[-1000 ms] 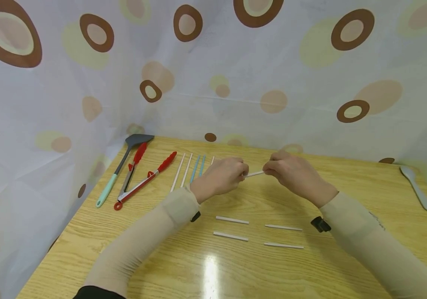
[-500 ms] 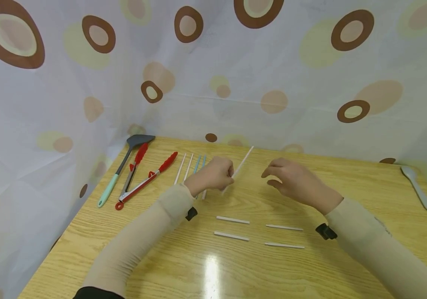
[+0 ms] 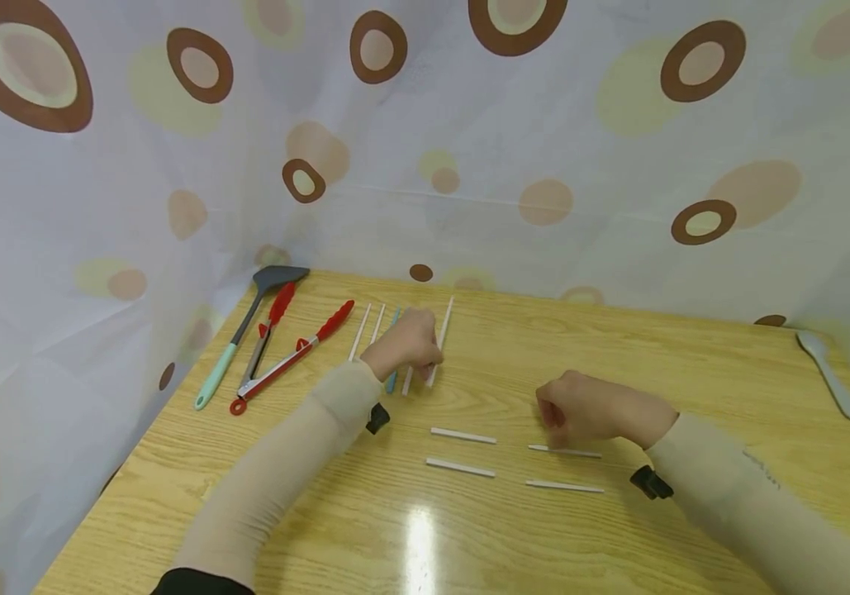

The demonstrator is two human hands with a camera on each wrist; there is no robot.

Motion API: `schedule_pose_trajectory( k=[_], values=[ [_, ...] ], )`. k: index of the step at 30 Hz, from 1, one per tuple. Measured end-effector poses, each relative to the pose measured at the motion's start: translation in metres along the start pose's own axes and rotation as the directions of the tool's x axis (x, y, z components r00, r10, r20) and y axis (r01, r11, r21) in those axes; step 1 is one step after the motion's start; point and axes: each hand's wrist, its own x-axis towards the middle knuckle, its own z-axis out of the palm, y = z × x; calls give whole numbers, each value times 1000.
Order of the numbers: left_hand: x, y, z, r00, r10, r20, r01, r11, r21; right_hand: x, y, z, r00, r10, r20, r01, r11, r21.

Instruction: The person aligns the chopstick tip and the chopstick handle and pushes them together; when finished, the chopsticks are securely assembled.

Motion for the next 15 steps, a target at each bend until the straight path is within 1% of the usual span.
schedule_pose_trajectory(
  k=[4, 9, 11, 15],
  values=[
    [4, -3, 5, 997, -77, 18, 77, 997, 17, 0, -1, 5, 1000, 23, 19, -23, 1000, -1],
    [7, -4, 11, 990, -137, 20, 137, 991, 5, 1, -2, 9, 999, 37, 28, -36, 999, -32],
    [9, -4, 12, 990, -142, 15, 142, 990, 7, 1, -3, 10, 999, 36, 31, -34, 999, -36],
    [10, -5, 14, 992, -129, 2, 129, 991, 19, 1, -3, 11, 998, 41, 41, -39, 998, -39]
  ],
)
